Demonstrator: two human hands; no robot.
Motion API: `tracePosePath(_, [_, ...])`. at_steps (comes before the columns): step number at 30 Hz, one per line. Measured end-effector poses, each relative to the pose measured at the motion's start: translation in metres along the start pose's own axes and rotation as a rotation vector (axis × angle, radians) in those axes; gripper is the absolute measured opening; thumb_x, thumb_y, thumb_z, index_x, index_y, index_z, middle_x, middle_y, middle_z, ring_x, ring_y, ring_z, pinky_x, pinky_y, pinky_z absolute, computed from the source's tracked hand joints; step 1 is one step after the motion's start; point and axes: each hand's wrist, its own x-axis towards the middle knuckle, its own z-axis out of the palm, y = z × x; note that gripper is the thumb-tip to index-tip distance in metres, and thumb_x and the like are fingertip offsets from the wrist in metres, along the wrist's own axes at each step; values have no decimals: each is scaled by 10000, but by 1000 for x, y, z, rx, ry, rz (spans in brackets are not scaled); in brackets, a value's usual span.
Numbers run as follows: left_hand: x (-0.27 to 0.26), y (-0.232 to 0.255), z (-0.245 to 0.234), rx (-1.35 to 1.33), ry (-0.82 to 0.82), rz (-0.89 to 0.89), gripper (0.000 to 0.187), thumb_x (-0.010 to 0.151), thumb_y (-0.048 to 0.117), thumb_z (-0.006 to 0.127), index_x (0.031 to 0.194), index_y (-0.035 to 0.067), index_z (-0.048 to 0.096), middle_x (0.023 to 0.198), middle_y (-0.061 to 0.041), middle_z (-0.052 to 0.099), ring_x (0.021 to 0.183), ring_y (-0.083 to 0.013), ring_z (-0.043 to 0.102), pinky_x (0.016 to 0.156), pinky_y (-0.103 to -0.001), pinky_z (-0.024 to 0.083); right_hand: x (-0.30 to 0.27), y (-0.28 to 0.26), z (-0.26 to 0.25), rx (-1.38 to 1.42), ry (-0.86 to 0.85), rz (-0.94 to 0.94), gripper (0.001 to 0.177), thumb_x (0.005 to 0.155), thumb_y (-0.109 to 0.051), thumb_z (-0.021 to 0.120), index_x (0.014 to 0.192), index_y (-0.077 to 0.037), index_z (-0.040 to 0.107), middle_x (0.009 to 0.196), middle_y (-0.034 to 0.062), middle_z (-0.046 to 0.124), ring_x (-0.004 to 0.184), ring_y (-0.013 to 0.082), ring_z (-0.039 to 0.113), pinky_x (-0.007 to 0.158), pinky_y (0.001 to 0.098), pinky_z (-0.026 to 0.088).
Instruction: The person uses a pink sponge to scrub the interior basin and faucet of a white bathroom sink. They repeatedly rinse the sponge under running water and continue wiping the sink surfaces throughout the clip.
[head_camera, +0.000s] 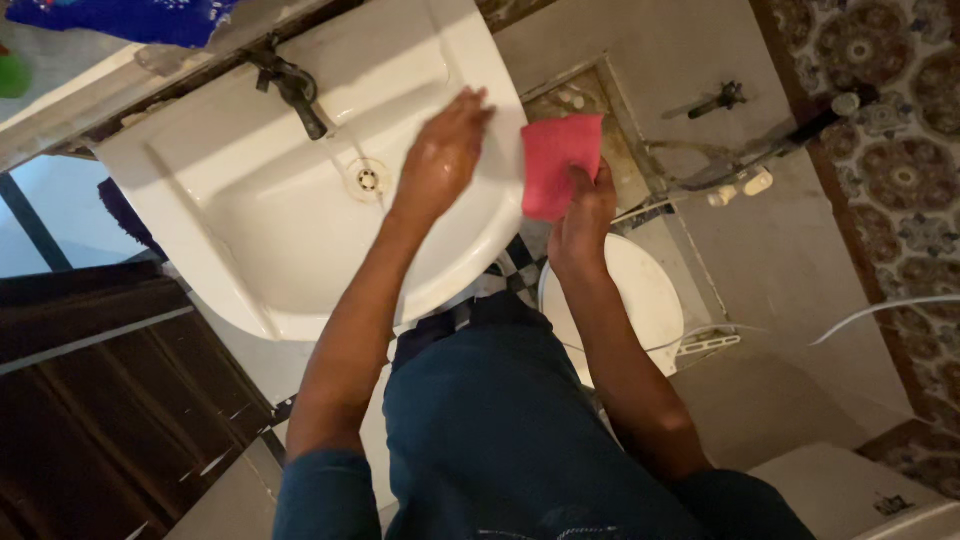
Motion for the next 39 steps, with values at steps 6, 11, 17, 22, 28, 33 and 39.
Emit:
tracePosePath(6, [47,-7,2,176,193,58,591,1085,204,657,1552,-54,401,1619,-265,368,1512,-447,303,1227,-557,314,-13,-5,4,-13,-22,5,324,977,-16,584,1298,24,573,1209,114,670,1109,210,646,990,351,521])
tracePosePath(11, [-26,-3,19,-130,176,-81,389,1089,205,610,1459,104,545,1509,-160,565,1421,-406,512,1197,-499,429,-20,-12,14,69,-145,106,406,932,-18,577,1332,-38,510,1220,101,643,1100,221,646,959,401,559])
tracePosePath(17, [-109,-93,5,-2100,830,-864,276,1033,186,468,1046,-39,626,1047,-174,691,1024,-292,679,1013,-439,578,-44,22,38,35,-239,197,446,957,29,580,1396,12,506,1279,142,630,1144,243,636,1003,386,539])
tracePosePath(22, [-98,-122,8,-2285,792,-864,199,1080,165,530,996,1,606,1018,-153,671,997,-284,656,1007,-439,556,-62,51,60,32,-186,346,432,959,2,528,1389,1,504,1282,137,630,1157,238,644,999,386,549])
tracePosePath(28, [-22,-56,14,-1850,393,-864,273,1059,128,514,1231,-70,589,1130,-167,687,1088,-281,691,1032,-398,582,-68,45,46,-71,-105,9,456,1021,-2,516,1475,-9,486,1350,110,609,1228,204,600,1080,365,498])
tracePosePath(33, [27,-30,7,-1358,33,-744,353,1028,221,513,1230,-48,621,1111,-136,732,1013,-222,737,933,-354,604,-24,25,37,-621,-72,-365,401,1072,-49,514,1470,-6,514,1360,114,619,1252,217,617,1094,379,508])
tracePosePath(39, [-65,-75,4,-1742,707,-1220,166,1023,142,517,1037,-10,581,973,-121,636,890,-280,661,923,-463,586,45,42,89,-1443,-483,-1013,498,1022,28,544,1514,-44,516,1579,127,508,1493,407,443,1245,487,382])
